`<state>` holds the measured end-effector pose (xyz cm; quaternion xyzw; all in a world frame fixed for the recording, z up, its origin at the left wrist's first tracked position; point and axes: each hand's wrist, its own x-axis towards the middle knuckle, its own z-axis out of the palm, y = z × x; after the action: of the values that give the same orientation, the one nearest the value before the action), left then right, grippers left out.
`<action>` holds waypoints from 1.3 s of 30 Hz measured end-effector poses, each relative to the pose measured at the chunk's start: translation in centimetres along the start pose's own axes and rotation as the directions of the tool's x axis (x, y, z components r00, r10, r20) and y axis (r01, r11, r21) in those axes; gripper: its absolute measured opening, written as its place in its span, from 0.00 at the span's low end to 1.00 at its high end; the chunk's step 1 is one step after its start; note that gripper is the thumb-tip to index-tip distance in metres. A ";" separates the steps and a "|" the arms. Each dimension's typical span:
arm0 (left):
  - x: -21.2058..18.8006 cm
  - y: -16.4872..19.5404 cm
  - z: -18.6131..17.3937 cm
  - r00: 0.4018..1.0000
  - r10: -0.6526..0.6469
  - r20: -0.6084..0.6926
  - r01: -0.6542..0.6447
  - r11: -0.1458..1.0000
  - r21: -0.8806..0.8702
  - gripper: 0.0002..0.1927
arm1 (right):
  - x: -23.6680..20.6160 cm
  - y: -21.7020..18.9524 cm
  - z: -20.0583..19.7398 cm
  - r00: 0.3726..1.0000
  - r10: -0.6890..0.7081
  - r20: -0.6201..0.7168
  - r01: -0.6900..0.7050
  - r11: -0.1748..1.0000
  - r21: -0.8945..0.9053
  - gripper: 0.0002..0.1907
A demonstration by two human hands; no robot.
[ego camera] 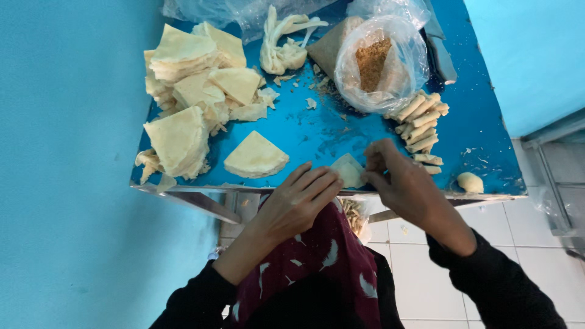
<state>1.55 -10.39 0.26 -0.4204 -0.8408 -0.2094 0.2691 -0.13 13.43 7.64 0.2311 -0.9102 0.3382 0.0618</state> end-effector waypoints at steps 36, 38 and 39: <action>-1.1 1.2 4.7 0.993 0.016 -0.115 -0.014 1.000 0.016 0.20 | -16.1 9.4 -3.5 0.857 0.105 -0.504 -0.462 0.592 -0.661 0.32; -1.3 1.5 5.1 0.994 0.009 -0.107 -0.009 1.000 -0.002 0.20 | -16.7 10.1 -3.1 0.877 0.089 -0.473 -0.435 0.565 -0.701 0.34; -1.4 1.6 5.3 0.995 0.005 -0.102 -0.006 1.000 -0.011 0.19 | -16.9 10.3 -3.0 0.892 0.080 -0.444 -0.413 0.540 -0.733 0.35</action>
<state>2.09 -7.30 -4.48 -0.4131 -0.8235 -0.2348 0.3099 9.94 28.63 -0.66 -0.0224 -0.9579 -0.0754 0.2761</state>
